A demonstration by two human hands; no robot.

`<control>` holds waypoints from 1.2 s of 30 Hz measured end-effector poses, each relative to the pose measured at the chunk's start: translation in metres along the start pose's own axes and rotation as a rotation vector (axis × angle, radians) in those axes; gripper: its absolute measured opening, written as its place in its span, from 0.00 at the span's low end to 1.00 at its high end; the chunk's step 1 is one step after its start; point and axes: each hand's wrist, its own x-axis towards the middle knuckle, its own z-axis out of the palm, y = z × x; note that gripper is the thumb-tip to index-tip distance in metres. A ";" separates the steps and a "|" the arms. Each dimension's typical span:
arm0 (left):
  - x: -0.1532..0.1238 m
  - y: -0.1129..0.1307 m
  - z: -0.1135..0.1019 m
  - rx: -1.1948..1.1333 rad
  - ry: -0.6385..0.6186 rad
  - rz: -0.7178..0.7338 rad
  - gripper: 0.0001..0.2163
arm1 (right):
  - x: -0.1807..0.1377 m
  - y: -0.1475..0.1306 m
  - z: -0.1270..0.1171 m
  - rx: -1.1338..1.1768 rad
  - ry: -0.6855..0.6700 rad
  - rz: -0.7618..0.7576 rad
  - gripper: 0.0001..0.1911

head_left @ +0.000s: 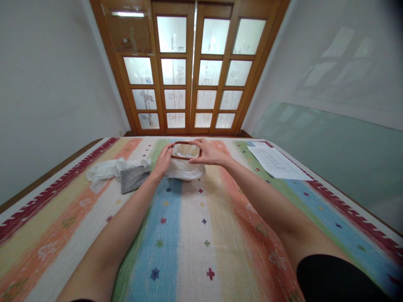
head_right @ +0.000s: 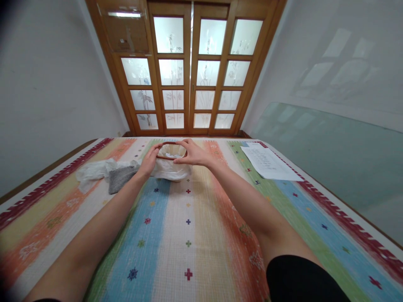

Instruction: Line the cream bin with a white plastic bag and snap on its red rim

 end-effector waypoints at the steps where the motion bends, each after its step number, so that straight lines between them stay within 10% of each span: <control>1: 0.000 0.001 0.000 0.003 0.002 -0.005 0.18 | -0.001 0.001 0.002 0.007 0.018 0.000 0.48; 18: -0.003 0.012 0.002 0.061 -0.035 -0.004 0.17 | -0.028 0.016 0.044 -0.008 0.403 -0.012 0.25; 36: 0.010 -0.008 0.006 -0.010 0.017 0.009 0.20 | -0.020 0.016 0.057 0.052 0.448 0.025 0.33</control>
